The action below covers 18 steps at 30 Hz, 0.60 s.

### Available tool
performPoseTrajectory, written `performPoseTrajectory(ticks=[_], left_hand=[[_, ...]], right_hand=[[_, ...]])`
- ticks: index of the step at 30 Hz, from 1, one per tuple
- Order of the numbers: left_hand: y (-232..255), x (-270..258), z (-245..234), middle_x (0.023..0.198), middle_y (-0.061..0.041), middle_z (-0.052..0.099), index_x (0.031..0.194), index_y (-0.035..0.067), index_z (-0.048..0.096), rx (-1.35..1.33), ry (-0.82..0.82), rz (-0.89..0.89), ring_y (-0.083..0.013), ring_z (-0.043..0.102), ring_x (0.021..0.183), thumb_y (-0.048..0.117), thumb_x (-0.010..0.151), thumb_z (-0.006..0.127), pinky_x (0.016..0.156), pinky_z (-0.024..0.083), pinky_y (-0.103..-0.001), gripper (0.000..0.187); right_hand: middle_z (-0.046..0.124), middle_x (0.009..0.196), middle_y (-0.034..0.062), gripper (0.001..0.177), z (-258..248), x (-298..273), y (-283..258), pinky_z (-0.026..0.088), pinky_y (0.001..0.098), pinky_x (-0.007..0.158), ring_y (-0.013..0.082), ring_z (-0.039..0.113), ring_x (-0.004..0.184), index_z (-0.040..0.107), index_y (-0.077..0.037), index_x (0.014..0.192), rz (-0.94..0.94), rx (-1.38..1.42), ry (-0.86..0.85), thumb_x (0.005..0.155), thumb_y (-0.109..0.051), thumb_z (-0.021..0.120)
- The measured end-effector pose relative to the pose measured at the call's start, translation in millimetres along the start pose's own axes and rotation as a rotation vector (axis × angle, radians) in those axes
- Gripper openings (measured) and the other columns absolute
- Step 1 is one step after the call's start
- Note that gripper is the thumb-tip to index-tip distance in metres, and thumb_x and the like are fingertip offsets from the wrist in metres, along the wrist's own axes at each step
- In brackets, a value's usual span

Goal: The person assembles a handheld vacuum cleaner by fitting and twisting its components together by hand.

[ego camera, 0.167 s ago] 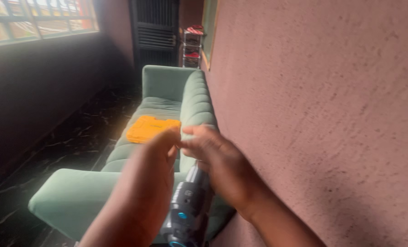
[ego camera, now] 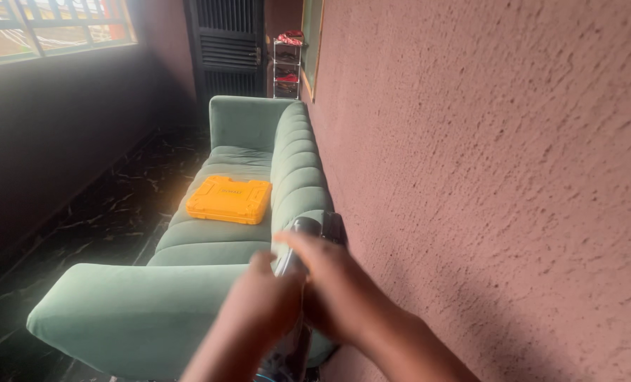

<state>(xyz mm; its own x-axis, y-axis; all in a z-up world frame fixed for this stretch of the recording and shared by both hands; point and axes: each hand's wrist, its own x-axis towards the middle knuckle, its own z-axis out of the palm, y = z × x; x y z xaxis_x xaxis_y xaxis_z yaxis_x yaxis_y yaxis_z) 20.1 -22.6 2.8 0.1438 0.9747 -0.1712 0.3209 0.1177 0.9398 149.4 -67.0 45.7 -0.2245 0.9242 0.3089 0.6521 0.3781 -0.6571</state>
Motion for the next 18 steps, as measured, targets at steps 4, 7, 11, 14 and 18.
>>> performPoseTrajectory(ticks=[4,7,11,14,18], left_hand=[[0.8,-18.2,14.0,0.148,-0.013,0.044,0.139,0.012,0.049,0.487,0.141,-0.111,-0.0341,0.043,0.139,0.041,0.082,0.068,0.116,0.033,-0.056,0.066],[-4.9,-17.2,15.2,0.143,-0.013,0.05,0.135,0.009,0.049,0.54,0.202,-0.049,-0.0368,0.044,0.137,0.039,0.079,0.07,0.114,0.033,-0.058,0.068],[-11.1,-12.0,16.4,0.135,-0.013,0.055,0.139,0.012,0.05,0.589,0.23,-0.018,-0.0345,0.047,0.132,0.043,0.075,0.076,0.112,0.034,-0.054,0.076],[-7.7,-15.8,14.8,0.119,-0.011,0.07,0.114,0.008,0.063,0.391,0.244,0.097,-0.0303,0.066,0.115,0.037,0.076,0.073,0.101,0.052,-0.043,0.049],[0.8,-30.3,-0.5,0.103,-0.013,0.074,0.103,0.005,0.065,0.239,0.24,0.005,-0.0268,0.074,0.099,0.027,0.064,0.089,0.088,0.058,-0.037,0.051]], right_hand=[[0.043,0.157,0.0141,0.076,7.6,-0.4,7.3,0.027,0.0475,0.117,0.0279,0.034,0.147,0.048,-0.018,0.15,0.04,-0.381,-0.236,0.079,0.003,0.065],[0.027,0.162,0.0146,0.069,15.7,2.6,18.4,0.02,0.0505,0.121,0.0303,0.021,0.153,0.041,-0.017,0.15,0.114,-0.524,-0.3,0.087,0.004,0.06],[0.02,0.167,0.0097,0.07,25.2,13.0,33.9,0.016,0.0508,0.122,0.0282,0.016,0.155,0.038,-0.02,0.153,0.098,-0.552,-0.306,0.091,0.008,0.052],[0.013,0.167,0.0091,0.075,25.2,18.2,37.0,0.011,0.0519,0.122,0.0272,0.008,0.155,0.031,-0.019,0.156,0.071,-0.651,-0.352,0.089,0.01,0.05],[0.01,0.17,0.005,0.069,25.3,24.5,33.9,0.01,0.0507,0.124,0.0228,0.007,0.156,0.038,-0.023,0.156,0.087,-0.663,-0.383,0.093,0.003,0.05]])
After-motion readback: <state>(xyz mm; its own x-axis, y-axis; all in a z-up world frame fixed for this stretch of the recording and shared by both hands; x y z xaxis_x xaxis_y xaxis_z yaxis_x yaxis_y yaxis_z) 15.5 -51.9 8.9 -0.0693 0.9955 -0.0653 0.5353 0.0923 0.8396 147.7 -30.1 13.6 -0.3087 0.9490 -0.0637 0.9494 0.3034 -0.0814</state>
